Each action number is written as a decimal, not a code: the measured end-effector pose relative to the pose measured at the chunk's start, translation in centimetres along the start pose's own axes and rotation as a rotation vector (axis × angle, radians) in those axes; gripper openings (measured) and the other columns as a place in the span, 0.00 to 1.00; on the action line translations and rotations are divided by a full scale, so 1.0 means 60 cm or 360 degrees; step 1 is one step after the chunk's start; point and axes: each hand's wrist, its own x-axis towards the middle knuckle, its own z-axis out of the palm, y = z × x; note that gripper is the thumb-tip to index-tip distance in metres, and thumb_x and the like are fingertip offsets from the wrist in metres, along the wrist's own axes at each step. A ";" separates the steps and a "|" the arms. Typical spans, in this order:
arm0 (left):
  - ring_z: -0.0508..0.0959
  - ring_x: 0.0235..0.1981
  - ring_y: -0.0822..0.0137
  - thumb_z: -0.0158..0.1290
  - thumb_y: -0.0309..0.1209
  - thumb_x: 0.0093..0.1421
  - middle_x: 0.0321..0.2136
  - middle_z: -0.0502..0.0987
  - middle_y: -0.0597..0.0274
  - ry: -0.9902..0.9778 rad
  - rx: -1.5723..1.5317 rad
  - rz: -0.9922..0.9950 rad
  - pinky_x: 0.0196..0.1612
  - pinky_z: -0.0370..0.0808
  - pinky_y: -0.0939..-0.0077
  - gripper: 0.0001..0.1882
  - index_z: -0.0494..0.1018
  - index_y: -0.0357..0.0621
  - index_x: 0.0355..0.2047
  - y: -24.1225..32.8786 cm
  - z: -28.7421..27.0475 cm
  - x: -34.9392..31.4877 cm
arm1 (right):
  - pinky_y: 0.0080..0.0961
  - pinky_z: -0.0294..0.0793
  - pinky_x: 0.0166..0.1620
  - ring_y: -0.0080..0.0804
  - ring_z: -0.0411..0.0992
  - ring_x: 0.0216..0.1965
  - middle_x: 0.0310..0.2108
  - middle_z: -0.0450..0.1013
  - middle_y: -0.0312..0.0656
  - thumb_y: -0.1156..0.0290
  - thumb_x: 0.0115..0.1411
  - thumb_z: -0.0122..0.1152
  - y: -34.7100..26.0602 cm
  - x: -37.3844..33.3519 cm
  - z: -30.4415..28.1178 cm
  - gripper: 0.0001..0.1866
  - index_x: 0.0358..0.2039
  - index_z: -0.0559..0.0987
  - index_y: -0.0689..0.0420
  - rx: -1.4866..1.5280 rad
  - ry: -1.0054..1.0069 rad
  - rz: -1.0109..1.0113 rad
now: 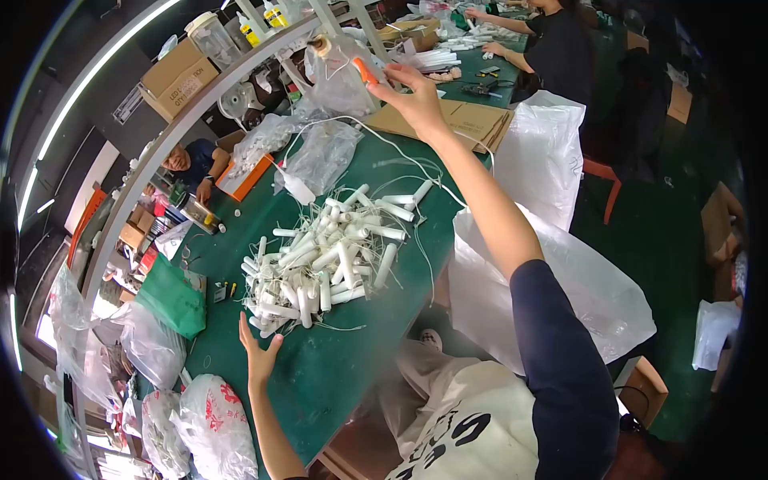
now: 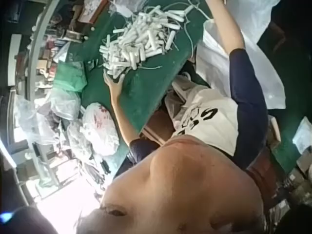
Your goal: Assembling small electronic or plastic components at a workbench and placing them into bags.
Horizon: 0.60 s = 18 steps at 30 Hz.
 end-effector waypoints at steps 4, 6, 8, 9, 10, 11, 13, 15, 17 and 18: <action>0.45 0.60 0.54 0.61 0.36 0.43 0.60 0.42 0.50 0.0003 0.0058 0.0059 0.60 0.45 0.64 0.52 0.38 0.44 0.61 0.015 0.025 -0.019 | 0.18 0.66 0.42 0.23 0.68 0.36 0.35 0.72 0.41 0.61 0.43 0.68 -0.071 -0.030 -0.004 0.25 0.38 0.76 0.65 -0.0388 -0.0173 -0.0196; 0.45 0.60 0.54 0.61 0.36 0.43 0.59 0.44 0.48 0.0152 0.0062 0.0118 0.60 0.44 0.65 0.52 0.38 0.41 0.60 0.015 0.036 -0.022 | 0.17 0.68 0.40 0.21 0.69 0.34 0.32 0.73 0.38 0.66 0.44 0.67 -0.123 -0.059 0.002 0.24 0.40 0.75 0.66 -0.0667 -0.0298 -0.0191; 0.44 0.61 0.53 0.61 0.38 0.44 0.59 0.44 0.46 0.0303 0.0103 0.0111 0.60 0.43 0.64 0.52 0.38 0.38 0.60 0.018 0.048 -0.028 | 0.18 0.68 0.41 0.20 0.69 0.35 0.33 0.73 0.37 0.69 0.45 0.66 -0.157 -0.104 0.002 0.23 0.42 0.73 0.65 -0.0735 -0.0390 -0.0235; 0.43 0.61 0.52 0.61 0.39 0.44 0.59 0.45 0.46 0.0370 0.0138 0.0122 0.60 0.43 0.64 0.52 0.38 0.36 0.59 0.020 0.056 -0.029 | 0.19 0.68 0.42 0.20 0.69 0.36 0.34 0.73 0.37 0.70 0.45 0.66 -0.163 -0.128 0.000 0.23 0.42 0.73 0.65 -0.0669 -0.0400 -0.0250; 0.43 0.61 0.51 0.61 0.40 0.45 0.59 0.44 0.45 0.0375 0.0179 0.0160 0.60 0.43 0.64 0.52 0.38 0.35 0.59 0.018 0.063 -0.031 | 0.19 0.68 0.42 0.21 0.69 0.36 0.35 0.73 0.38 0.72 0.45 0.65 -0.170 -0.149 0.001 0.23 0.42 0.73 0.65 -0.0675 -0.0455 -0.0278; 0.43 0.61 0.49 0.60 0.41 0.45 0.59 0.44 0.44 0.0375 0.0232 0.0196 0.60 0.43 0.63 0.52 0.38 0.34 0.59 0.023 0.063 -0.041 | 0.20 0.68 0.42 0.22 0.69 0.36 0.36 0.73 0.38 0.74 0.44 0.65 -0.183 -0.169 -0.002 0.22 0.42 0.73 0.65 -0.0673 -0.0504 -0.0303; 0.41 0.61 0.47 0.60 0.43 0.46 0.59 0.42 0.42 0.0276 0.0206 0.0091 0.60 0.43 0.61 0.52 0.37 0.35 0.59 0.031 0.051 -0.076 | 0.21 0.68 0.42 0.24 0.70 0.37 0.38 0.72 0.40 0.78 0.44 0.63 -0.190 -0.208 0.012 0.21 0.41 0.73 0.65 -0.0768 -0.0571 -0.0312; 0.39 0.61 0.46 0.60 0.44 0.45 0.59 0.39 0.39 0.0218 0.0229 0.0036 0.60 0.43 0.59 0.54 0.35 0.36 0.59 0.021 0.049 -0.092 | 0.20 0.68 0.42 0.26 0.70 0.38 0.38 0.73 0.41 0.80 0.43 0.62 -0.202 -0.227 0.022 0.21 0.41 0.73 0.63 -0.0864 -0.0654 -0.0419; 0.38 0.61 0.45 0.60 0.46 0.45 0.59 0.37 0.37 0.0112 0.0119 -0.0144 0.60 0.44 0.57 0.55 0.34 0.40 0.60 0.026 0.033 -0.106 | 0.20 0.68 0.41 0.26 0.71 0.37 0.37 0.73 0.41 0.81 0.43 0.61 -0.211 -0.245 0.034 0.21 0.42 0.73 0.62 -0.0789 -0.0740 -0.0448; 0.37 0.61 0.44 0.60 0.48 0.44 0.59 0.35 0.35 0.0065 0.0087 -0.0190 0.60 0.44 0.56 0.56 0.33 0.44 0.60 0.026 0.031 -0.115 | 0.20 0.68 0.41 0.25 0.70 0.36 0.37 0.73 0.41 0.81 0.43 0.60 -0.211 -0.249 0.031 0.21 0.42 0.73 0.62 -0.0794 -0.0837 -0.0387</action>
